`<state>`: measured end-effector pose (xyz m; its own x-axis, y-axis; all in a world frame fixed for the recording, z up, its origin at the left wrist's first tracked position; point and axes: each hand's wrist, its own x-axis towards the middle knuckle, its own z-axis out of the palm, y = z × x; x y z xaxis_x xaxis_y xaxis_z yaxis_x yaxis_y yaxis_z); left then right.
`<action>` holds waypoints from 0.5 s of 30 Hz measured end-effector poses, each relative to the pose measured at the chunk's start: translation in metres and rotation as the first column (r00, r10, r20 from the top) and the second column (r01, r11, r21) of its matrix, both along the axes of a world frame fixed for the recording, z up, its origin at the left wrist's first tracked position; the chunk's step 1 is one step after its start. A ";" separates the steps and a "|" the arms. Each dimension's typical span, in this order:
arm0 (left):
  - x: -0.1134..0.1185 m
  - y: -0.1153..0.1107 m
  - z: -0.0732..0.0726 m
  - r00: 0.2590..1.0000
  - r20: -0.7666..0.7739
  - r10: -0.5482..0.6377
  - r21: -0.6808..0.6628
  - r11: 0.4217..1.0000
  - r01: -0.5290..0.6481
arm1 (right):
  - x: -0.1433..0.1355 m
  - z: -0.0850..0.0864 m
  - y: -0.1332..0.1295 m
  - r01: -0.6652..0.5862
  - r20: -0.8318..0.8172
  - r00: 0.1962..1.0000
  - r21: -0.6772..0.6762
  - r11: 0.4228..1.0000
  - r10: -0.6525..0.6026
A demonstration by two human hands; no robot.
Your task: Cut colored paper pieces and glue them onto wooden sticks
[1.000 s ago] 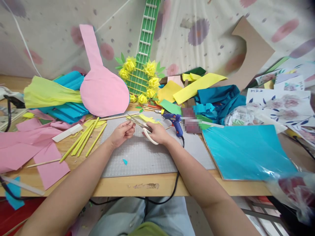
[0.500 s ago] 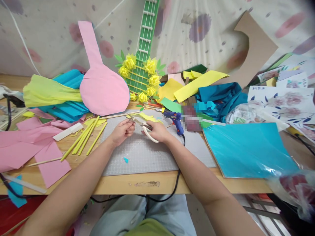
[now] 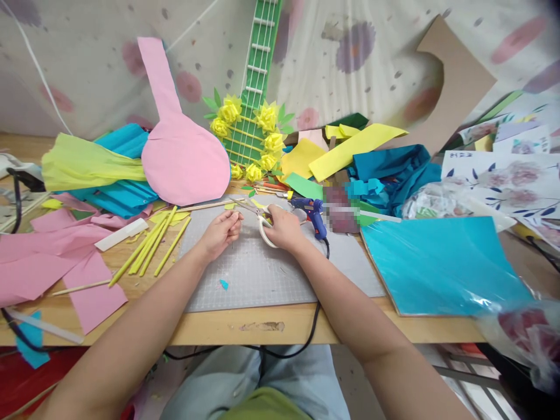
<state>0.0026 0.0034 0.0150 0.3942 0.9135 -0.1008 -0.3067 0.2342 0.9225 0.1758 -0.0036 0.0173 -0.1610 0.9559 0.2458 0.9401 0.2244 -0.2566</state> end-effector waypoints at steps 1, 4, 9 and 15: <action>-0.001 0.001 -0.001 1.000 -0.015 0.015 0.039 0.999 -0.014 | 0.001 -0.001 0.000 -0.017 -0.009 1.000 0.010 1.000 0.017; -0.003 0.005 -0.006 0.995 -0.070 0.070 0.158 0.986 -0.058 | 0.003 -0.002 -0.001 -0.068 -0.051 0.996 0.028 0.997 0.069; -0.003 0.007 -0.011 0.987 -0.131 0.096 0.260 0.964 -0.060 | 0.005 0.001 -0.005 -0.196 -0.168 0.968 -0.039 0.980 0.187; -0.005 0.006 -0.009 0.992 -0.082 0.097 0.172 0.982 -0.082 | 0.006 0.005 -0.009 -0.262 -0.196 0.951 -0.108 0.959 0.237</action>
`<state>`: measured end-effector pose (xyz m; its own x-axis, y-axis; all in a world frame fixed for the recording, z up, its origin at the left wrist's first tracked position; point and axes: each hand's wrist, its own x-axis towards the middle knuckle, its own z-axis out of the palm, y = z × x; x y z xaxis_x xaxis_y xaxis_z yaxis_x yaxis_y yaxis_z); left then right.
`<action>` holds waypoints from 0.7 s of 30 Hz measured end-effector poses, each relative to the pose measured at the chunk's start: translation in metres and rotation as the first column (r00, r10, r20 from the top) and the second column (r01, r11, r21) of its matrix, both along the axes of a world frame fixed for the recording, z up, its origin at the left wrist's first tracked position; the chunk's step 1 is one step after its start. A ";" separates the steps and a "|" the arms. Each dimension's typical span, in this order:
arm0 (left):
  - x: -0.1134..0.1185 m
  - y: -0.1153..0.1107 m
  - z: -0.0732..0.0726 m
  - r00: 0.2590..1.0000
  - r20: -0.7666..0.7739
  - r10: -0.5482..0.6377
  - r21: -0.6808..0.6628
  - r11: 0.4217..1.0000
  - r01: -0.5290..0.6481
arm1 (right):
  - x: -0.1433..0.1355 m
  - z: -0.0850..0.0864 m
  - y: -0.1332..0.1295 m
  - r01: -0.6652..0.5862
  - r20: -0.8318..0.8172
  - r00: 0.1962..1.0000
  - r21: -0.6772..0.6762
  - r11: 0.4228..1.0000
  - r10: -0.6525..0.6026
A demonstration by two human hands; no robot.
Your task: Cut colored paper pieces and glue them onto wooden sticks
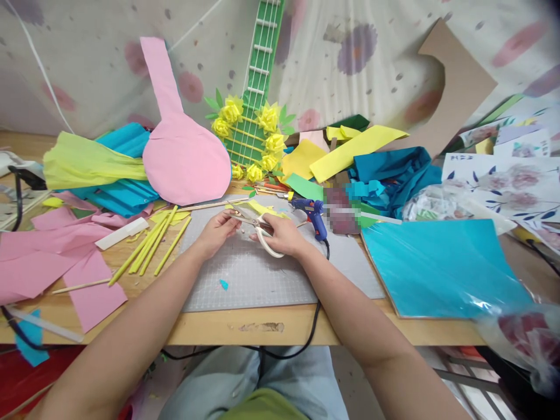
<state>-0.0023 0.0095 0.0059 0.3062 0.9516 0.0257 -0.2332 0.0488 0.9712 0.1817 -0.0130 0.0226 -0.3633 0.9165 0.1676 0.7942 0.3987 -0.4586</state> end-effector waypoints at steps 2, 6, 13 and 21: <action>-0.001 -0.001 0.002 1.000 -0.020 -0.014 -0.008 1.000 0.014 | 0.001 0.000 -0.001 0.013 -0.006 1.000 -0.011 1.000 -0.013; -0.005 -0.002 0.002 0.999 -0.021 -0.039 -0.011 0.999 0.039 | 0.001 -0.001 -0.001 0.034 0.005 0.999 -0.018 0.999 -0.033; -0.006 -0.001 -0.001 1.000 -0.003 -0.027 -0.027 0.999 0.027 | -0.002 -0.001 -0.001 0.035 0.025 0.999 -0.030 0.999 -0.035; -0.002 -0.003 0.003 0.998 0.056 0.003 -0.041 0.999 -0.001 | -0.006 -0.002 -0.001 0.039 0.012 0.999 -0.068 0.997 -0.038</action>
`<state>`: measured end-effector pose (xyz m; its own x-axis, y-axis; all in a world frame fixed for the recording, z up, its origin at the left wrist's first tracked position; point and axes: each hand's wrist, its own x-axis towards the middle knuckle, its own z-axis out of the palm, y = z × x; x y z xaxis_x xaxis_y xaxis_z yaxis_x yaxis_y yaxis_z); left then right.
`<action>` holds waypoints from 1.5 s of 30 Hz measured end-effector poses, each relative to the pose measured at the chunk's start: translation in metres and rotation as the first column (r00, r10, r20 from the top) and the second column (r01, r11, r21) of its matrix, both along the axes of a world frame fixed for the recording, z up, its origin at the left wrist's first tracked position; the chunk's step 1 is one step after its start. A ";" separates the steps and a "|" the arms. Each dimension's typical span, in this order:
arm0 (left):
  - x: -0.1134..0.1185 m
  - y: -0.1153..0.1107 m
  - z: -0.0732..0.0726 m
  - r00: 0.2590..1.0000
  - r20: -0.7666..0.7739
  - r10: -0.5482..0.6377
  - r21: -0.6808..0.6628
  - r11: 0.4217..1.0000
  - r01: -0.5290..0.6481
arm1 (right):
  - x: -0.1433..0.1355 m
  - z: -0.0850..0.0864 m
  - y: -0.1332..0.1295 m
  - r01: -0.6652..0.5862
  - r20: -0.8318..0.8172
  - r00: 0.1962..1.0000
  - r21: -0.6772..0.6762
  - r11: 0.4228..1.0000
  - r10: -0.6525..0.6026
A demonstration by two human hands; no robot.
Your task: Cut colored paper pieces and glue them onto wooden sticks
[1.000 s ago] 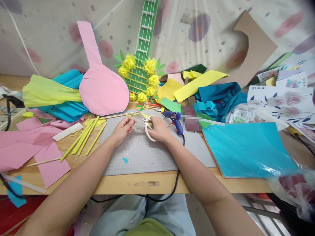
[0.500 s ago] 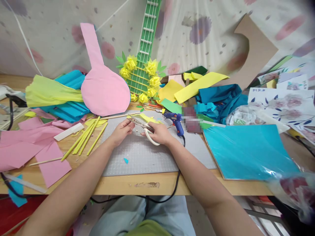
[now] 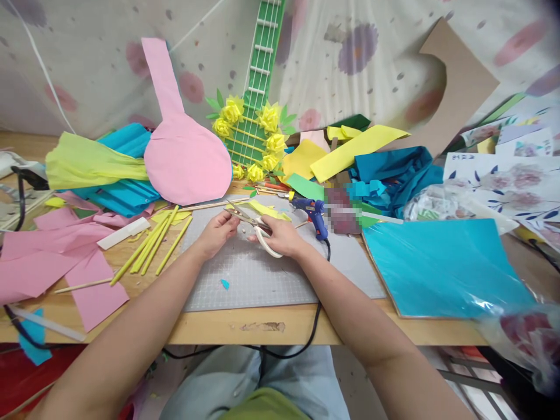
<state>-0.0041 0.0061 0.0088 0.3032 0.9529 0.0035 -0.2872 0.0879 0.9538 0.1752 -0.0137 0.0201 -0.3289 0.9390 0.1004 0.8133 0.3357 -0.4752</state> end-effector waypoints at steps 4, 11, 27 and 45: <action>0.000 0.000 0.000 0.999 0.028 -0.016 0.015 1.000 0.016 | -0.001 -0.001 0.000 0.043 0.022 0.999 0.046 0.998 -0.044; -0.001 -0.002 0.004 0.998 0.047 -0.033 0.011 0.999 0.032 | 0.002 -0.003 0.003 0.005 -0.018 1.000 0.073 0.997 -0.004; 0.000 -0.002 0.004 0.997 0.026 -0.078 0.067 0.995 0.076 | 0.001 -0.001 0.000 -0.055 -0.053 0.997 0.020 0.998 0.056; -0.005 0.002 -0.003 0.993 -0.083 -0.086 0.114 0.989 0.096 | 0.002 -0.003 0.002 0.002 0.005 1.000 0.061 0.998 -0.002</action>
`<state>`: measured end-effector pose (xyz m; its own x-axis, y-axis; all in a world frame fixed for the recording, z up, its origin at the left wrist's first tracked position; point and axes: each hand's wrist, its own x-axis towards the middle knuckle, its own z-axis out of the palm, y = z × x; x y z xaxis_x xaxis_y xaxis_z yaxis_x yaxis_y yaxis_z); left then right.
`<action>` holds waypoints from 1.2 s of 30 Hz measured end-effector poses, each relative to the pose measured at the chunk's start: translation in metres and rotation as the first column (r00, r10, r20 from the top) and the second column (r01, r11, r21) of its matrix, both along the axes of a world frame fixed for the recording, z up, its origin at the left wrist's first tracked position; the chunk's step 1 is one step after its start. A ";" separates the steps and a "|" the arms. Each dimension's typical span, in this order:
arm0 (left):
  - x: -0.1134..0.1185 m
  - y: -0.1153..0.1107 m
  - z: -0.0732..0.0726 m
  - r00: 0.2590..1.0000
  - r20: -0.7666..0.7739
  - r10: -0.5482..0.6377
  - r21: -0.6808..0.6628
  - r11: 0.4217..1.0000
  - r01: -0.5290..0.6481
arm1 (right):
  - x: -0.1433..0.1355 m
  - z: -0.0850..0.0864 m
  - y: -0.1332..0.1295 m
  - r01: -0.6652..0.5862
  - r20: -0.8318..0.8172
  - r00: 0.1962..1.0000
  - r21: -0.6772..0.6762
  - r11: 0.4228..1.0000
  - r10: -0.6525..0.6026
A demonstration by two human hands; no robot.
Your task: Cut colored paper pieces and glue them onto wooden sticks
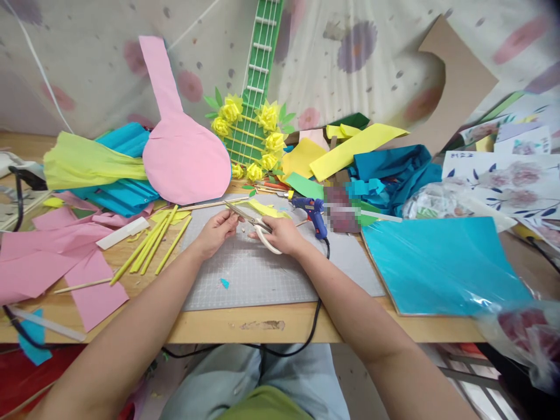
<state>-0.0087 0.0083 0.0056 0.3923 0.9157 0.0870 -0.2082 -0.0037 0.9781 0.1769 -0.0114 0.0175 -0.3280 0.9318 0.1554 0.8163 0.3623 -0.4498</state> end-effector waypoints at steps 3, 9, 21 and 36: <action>0.001 -0.001 0.003 1.000 -0.012 0.000 -0.009 1.000 0.000 | -0.001 -0.002 0.001 0.074 -0.016 0.997 0.000 0.997 -0.074; 0.000 -0.003 0.007 0.996 -0.067 -0.055 -0.017 0.998 0.054 | 0.003 0.001 0.000 0.123 -0.025 0.992 -0.015 0.992 -0.123; 0.001 -0.006 0.005 0.984 -0.159 -0.075 0.010 0.997 0.077 | 0.006 0.001 -0.002 -0.101 -0.070 0.993 -0.033 0.994 0.099; -0.005 -0.006 0.007 0.982 -0.126 -0.140 -0.025 0.990 0.138 | 0.011 0.002 0.003 -0.109 -0.091 0.990 -0.041 0.993 0.105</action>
